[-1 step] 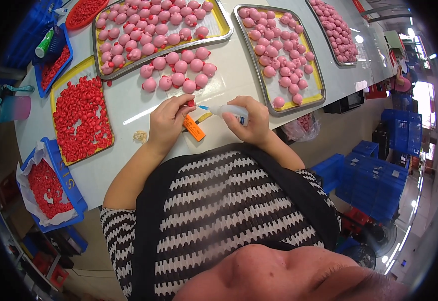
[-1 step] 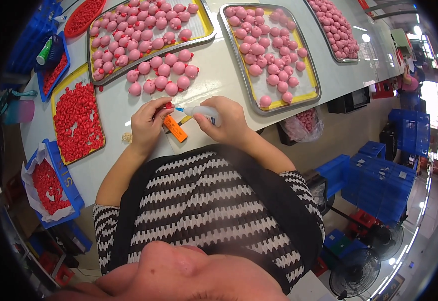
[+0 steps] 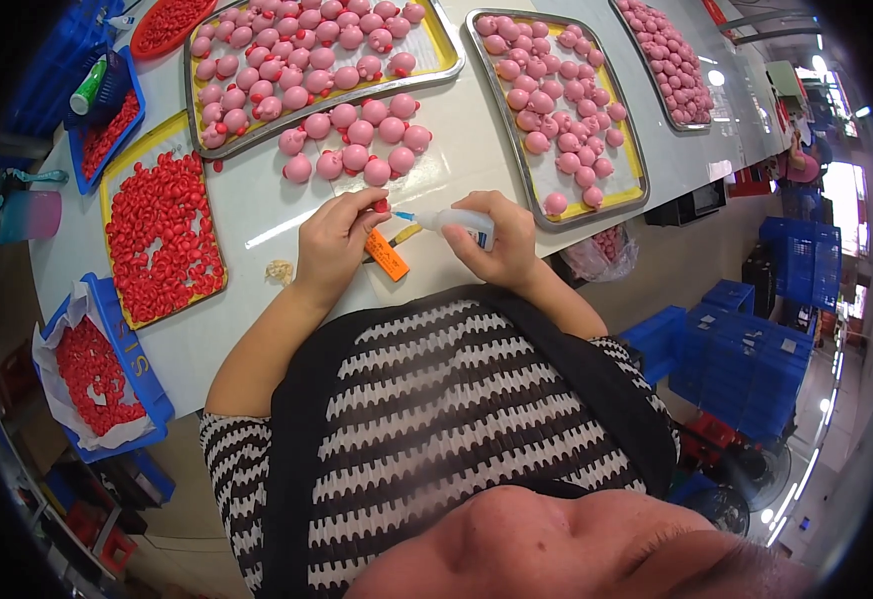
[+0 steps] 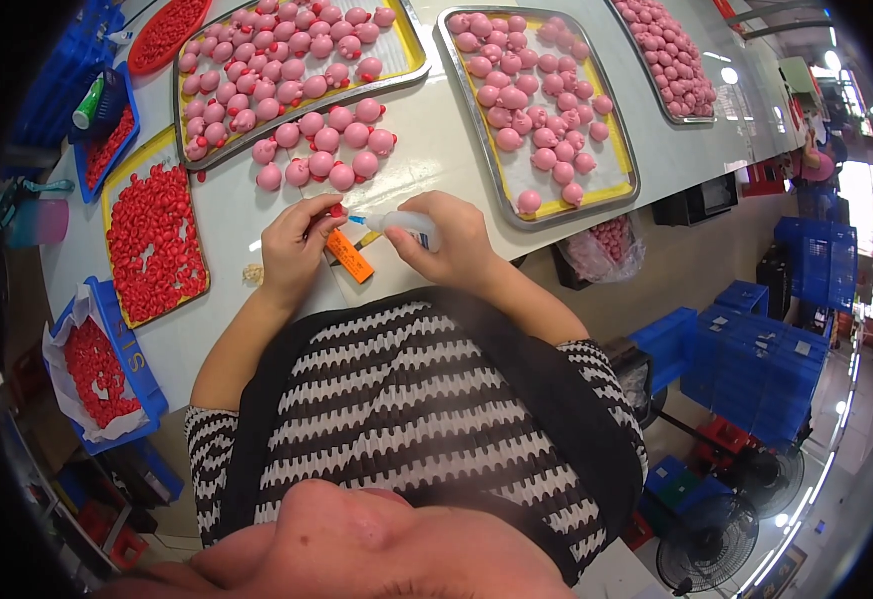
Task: The person assembles toy figures by applying glue from a bottle onto small plastic pieces and attaching them to round figurines, then arranges the assembled figures onto a tray.
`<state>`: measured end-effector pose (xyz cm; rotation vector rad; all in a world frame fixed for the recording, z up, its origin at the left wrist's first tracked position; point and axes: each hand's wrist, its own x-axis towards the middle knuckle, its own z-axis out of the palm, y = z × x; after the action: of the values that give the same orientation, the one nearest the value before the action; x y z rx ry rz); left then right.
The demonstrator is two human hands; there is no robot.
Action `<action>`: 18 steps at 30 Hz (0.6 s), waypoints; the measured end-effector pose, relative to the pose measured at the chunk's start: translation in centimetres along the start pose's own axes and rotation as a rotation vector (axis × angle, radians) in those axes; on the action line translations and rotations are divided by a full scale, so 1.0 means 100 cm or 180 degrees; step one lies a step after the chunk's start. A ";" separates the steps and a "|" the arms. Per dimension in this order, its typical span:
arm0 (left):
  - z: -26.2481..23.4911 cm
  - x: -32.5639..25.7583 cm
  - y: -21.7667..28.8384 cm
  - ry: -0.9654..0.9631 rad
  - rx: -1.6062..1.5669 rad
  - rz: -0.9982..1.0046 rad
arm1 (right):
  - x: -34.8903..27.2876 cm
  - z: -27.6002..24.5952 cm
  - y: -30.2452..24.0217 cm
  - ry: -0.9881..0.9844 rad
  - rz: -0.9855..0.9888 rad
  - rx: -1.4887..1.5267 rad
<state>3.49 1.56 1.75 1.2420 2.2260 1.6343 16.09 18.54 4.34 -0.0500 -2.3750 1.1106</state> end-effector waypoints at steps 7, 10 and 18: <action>0.000 -0.001 -0.001 -0.0048 -0.0006 -0.0141 | -0.004 0.001 0.006 0.0426 0.0368 0.0443; 0.001 -0.003 -0.002 -0.0031 -0.0233 -0.0315 | 0.000 0.010 0.030 0.0725 0.0582 0.0361; 0.003 -0.001 0.000 -0.0148 -0.0250 -0.0423 | 0.007 0.016 0.047 0.0220 0.1174 0.0557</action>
<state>3.77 1.72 1.56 1.0771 2.1448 1.6102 13.91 20.69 0.42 -0.4732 -2.2516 1.4558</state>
